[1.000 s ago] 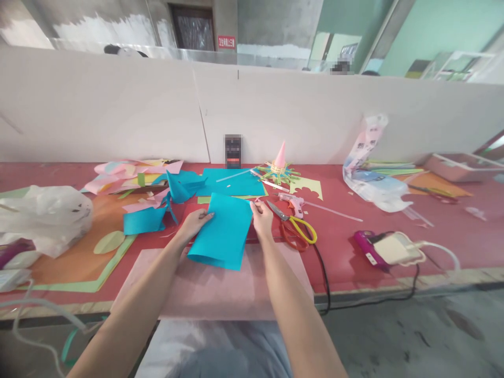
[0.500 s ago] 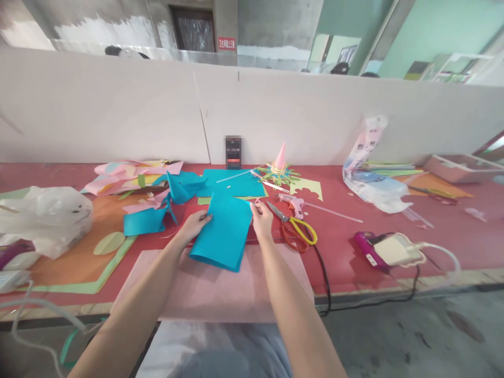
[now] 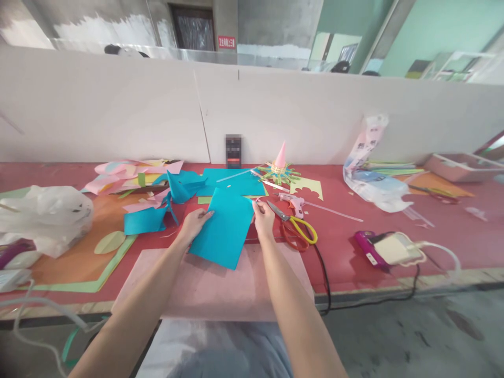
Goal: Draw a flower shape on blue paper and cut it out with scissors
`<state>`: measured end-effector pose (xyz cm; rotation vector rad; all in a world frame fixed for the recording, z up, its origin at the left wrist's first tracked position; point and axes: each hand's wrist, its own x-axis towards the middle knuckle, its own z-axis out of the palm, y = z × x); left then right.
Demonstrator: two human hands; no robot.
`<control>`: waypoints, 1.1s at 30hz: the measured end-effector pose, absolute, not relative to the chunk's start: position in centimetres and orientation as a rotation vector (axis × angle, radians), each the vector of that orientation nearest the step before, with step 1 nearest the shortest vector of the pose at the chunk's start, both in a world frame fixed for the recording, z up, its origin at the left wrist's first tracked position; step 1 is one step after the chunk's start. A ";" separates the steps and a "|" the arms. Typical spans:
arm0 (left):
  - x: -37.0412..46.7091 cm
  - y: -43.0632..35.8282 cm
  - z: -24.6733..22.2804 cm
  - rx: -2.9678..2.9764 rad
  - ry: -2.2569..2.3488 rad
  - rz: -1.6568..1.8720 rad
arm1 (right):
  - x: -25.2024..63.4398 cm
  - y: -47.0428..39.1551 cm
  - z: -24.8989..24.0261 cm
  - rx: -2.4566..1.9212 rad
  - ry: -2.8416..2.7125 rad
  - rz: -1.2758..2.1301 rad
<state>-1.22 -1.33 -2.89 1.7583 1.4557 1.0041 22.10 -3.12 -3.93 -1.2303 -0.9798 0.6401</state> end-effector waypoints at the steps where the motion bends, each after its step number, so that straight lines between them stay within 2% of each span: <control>1: -1.3 -1.3 -3.0 1.732 1.411 1.001 | 22.2 -3.1 -3.9 -1.235 -0.968 0.616; 6: -1.6 -1.0 -3.5 1.717 1.236 0.983 | 22.3 -3.0 -3.8 -1.248 -0.943 0.574; 19: -1.1 -1.9 -2.0 1.822 1.675 1.035 | 21.7 -3.5 -3.2 -1.162 -0.855 0.702; 27: -2.0 -1.3 -2.9 1.751 1.204 0.980 | 22.4 -3.3 -3.5 -1.212 -0.836 0.618; 33: -1.6 -1.0 -2.9 1.788 1.436 1.018 | 22.2 -3.2 -3.6 -1.174 -0.810 0.631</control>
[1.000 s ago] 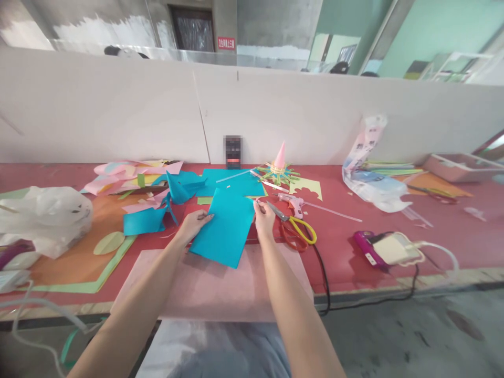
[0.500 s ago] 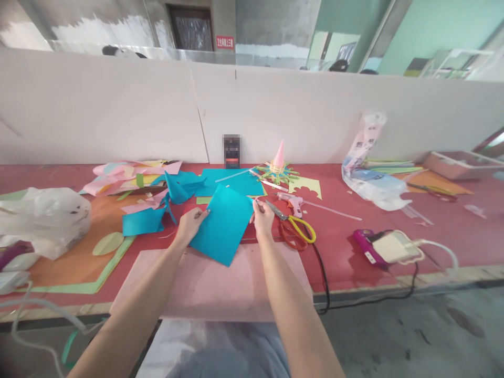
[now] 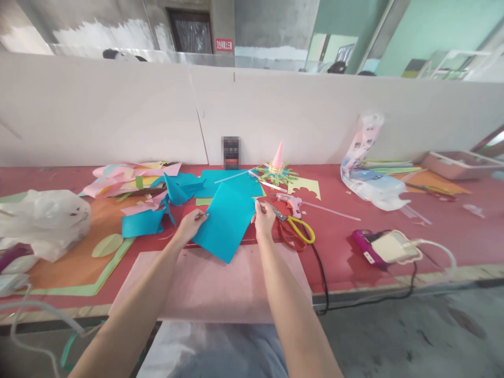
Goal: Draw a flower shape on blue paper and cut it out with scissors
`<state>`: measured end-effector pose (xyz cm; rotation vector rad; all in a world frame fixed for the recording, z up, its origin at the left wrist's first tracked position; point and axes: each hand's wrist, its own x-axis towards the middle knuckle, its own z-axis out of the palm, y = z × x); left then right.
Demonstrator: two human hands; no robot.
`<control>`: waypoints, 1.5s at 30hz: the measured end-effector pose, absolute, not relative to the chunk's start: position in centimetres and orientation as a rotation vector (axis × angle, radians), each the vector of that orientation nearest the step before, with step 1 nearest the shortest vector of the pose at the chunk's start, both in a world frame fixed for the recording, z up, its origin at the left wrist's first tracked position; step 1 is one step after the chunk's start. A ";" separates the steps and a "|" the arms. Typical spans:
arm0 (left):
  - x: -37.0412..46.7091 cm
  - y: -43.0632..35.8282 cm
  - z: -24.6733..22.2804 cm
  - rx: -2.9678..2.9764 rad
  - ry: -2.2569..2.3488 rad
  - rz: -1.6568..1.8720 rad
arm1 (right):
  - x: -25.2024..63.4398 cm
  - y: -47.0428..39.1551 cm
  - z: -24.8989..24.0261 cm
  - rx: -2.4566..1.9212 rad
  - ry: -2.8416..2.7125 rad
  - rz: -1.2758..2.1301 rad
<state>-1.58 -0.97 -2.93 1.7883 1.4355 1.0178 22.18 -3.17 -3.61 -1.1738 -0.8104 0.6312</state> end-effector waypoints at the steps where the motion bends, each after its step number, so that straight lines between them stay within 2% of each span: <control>1: -1.5 -1.0 -2.8 1.800 1.482 1.011 | 22.1 -3.1 -3.6 -1.169 -0.805 0.633; 15: -1.4 -1.8 -1.7 1.910 1.621 1.029 | 21.9 -3.3 -3.4 -1.244 -0.834 0.571; 24: -1.3 -1.7 -2.2 1.919 1.568 0.985 | 22.2 -3.3 -3.5 -1.377 -0.848 0.333; 31: -2.1 -1.9 -1.2 1.322 1.190 0.918 | 23.0 -2.8 -4.1 -1.288 -0.784 0.505; 35: -2.1 -1.9 -0.5 1.149 0.984 0.889 | 22.6 -2.9 -3.8 -1.208 -1.001 0.726; 40: -1.7 -2.1 -0.7 1.107 0.967 0.881 | 21.5 -3.7 -3.2 -1.199 -1.264 0.827; 45: -2.1 -2.1 -1.4 1.395 1.144 0.876 | 21.1 -4.5 -2.5 -1.205 -1.383 0.862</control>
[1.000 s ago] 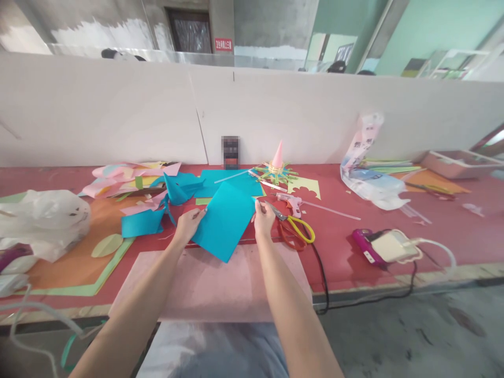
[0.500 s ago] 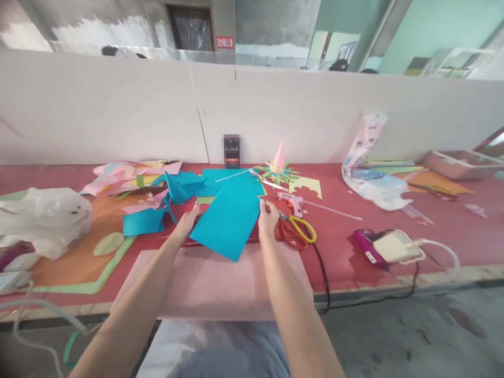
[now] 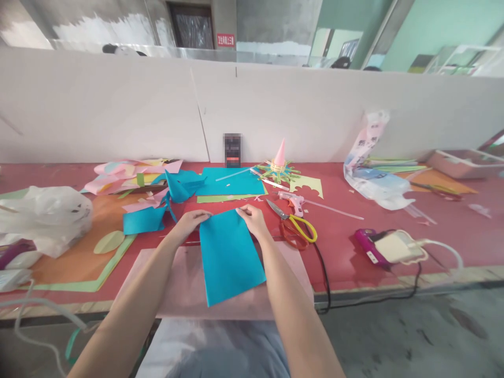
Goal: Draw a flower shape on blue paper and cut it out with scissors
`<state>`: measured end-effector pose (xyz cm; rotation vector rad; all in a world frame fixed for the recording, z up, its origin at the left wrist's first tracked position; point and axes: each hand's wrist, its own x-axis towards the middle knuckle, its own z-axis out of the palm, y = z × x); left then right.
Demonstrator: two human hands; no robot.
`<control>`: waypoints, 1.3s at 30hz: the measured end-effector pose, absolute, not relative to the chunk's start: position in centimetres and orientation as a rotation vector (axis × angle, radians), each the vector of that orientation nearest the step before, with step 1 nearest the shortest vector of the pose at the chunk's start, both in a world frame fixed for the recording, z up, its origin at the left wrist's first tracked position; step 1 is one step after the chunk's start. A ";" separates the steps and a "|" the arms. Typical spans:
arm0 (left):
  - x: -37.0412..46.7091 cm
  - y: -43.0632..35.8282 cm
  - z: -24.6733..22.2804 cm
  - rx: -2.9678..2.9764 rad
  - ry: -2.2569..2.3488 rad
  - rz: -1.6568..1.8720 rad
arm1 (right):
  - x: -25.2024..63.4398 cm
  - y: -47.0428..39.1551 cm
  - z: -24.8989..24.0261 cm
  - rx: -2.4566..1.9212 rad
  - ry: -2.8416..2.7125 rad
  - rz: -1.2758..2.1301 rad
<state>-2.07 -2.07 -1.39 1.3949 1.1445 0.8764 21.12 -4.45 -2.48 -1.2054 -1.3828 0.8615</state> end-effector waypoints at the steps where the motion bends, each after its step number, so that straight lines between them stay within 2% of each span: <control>1: -2.2 -1.9 -1.5 1.456 1.180 0.885 | 21.1 -4.5 -2.4 -1.210 -1.392 0.858; 6: -2.8 -1.1 -1.9 1.577 1.219 0.985 | 21.2 -4.4 -2.4 -1.250 -1.370 0.808; 13: -2.5 -1.3 -2.4 1.649 1.352 0.880 | 21.3 -4.2 -2.6 -1.266 -1.364 0.744; 29: -2.1 -0.6 -3.4 1.428 1.309 1.234 | 21.4 -4.4 -2.3 -1.290 -1.311 0.686; 39: -1.8 -1.5 -2.0 1.567 1.407 1.141 | 21.4 -4.3 -2.2 -1.337 -1.277 0.642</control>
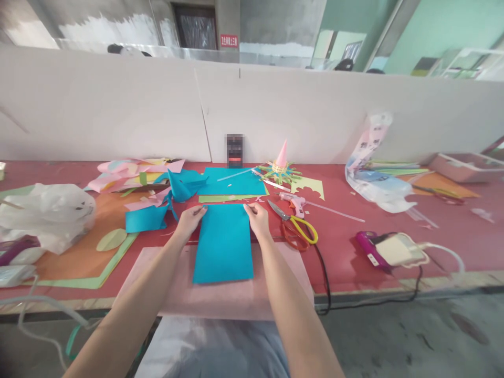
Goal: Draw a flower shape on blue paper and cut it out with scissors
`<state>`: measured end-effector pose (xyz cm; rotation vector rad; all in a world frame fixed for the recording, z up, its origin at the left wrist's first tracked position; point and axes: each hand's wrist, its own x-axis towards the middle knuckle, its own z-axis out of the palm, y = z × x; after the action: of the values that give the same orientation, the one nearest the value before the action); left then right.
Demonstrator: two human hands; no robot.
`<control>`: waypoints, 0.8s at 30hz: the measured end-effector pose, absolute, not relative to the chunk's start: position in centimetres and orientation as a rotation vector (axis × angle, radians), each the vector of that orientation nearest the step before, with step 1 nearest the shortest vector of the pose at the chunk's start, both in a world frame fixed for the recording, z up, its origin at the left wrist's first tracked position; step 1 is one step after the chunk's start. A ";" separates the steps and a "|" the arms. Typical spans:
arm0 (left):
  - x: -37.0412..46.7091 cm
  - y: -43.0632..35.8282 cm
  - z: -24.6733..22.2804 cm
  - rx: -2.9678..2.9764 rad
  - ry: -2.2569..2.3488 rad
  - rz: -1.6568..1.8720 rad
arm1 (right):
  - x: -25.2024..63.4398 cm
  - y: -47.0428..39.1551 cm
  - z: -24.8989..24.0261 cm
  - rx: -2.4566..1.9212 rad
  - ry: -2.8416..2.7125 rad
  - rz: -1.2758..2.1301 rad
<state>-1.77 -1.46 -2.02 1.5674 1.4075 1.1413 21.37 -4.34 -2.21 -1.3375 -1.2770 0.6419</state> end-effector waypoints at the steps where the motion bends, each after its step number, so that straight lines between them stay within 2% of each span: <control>1: -1.8 -1.4 -2.1 1.570 1.416 1.150 | 21.3 -4.3 -2.2 -1.335 -1.278 0.642; 11: -1.7 -1.3 -2.2 1.664 1.318 0.988 | 21.6 -4.2 -2.6 -1.341 -1.219 0.610; 24: -1.4 -1.5 -2.1 1.591 1.339 1.056 | 21.5 -3.8 -3.0 -1.339 -1.257 0.618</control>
<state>-1.43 -1.55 -2.06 1.5913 1.3391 1.0560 21.46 -3.79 -2.99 -1.3392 -1.2573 0.6179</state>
